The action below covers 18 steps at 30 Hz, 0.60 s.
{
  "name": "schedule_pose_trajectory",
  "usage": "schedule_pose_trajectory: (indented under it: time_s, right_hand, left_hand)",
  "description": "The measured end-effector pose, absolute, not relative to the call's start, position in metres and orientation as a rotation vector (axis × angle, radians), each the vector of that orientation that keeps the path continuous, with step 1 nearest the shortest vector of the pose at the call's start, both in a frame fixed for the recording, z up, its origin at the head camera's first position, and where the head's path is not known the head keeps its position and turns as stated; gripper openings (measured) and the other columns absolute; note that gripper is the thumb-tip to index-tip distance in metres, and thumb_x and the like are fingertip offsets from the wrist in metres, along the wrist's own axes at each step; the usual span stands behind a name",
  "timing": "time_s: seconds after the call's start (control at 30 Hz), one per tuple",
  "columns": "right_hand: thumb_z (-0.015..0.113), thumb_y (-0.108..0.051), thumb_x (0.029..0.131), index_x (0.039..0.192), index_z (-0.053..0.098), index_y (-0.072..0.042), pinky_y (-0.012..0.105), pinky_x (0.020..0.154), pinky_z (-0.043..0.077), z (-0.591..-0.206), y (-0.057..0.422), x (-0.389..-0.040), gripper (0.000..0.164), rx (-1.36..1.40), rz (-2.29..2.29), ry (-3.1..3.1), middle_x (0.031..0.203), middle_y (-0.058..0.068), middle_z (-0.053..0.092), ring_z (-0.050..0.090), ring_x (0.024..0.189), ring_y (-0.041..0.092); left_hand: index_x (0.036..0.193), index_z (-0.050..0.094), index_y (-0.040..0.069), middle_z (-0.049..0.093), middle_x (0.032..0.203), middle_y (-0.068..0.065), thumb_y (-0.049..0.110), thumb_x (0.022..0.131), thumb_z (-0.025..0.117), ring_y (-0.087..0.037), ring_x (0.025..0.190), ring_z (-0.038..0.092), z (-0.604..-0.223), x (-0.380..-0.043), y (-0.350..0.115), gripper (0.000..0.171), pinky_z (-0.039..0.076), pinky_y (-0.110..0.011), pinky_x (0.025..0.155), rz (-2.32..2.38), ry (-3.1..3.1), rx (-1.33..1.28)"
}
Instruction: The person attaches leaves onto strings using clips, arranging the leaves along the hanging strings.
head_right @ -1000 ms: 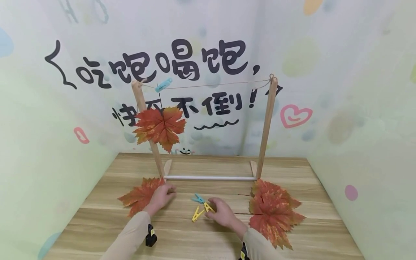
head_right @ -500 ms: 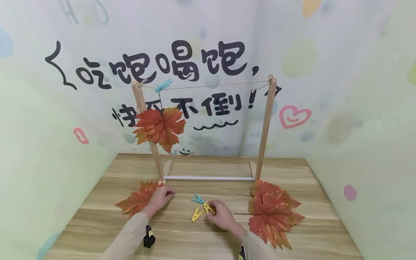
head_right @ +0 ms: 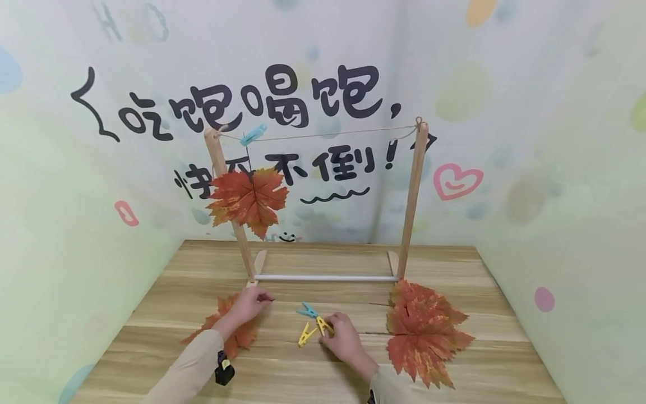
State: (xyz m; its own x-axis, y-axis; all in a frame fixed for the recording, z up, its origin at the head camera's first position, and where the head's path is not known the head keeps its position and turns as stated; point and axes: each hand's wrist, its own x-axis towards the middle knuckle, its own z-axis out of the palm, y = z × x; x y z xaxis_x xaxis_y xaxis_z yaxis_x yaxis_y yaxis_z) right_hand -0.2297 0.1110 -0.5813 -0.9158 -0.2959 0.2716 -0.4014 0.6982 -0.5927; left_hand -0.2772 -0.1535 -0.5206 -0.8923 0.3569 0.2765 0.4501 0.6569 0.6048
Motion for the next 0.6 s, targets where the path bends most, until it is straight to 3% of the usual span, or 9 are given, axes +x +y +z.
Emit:
schedule_pose_trajectory:
  time_s: [0.37, 0.6]
  right_hand:
    - [0.078, -0.015, 0.064, 0.084, 0.066, -0.002, 0.023, 0.057, 0.041, -0.584, 0.108, -0.223, 0.026, 0.468, 0.884, -2.721, 0.077, 0.0, 0.056, 0.047, 0.068, 0.009]
    - [0.079, -0.01, 0.064, 0.083, 0.066, 0.0, 0.023, 0.057, 0.043, -0.581, 0.11, -0.221, 0.025, 0.464, 0.916, -2.711, 0.077, 0.004, 0.059, 0.051, 0.068, 0.011]
  left_hand:
    - [0.078, 0.063, -0.004, 0.062, 0.071, -0.004, 0.0, 0.081, 0.064, -0.009, 0.064, 0.053, -0.502, -0.275, -0.156, 0.005, 0.045, -0.019, 0.058, -1.139, -2.792, -0.696]
    - [0.078, 0.061, -0.003, 0.06, 0.071, -0.004, 0.0, 0.082, 0.062, -0.009, 0.066, 0.052, -0.487, -0.276, -0.157, 0.005, 0.045, -0.02, 0.058, -1.203, -2.82, -0.691]
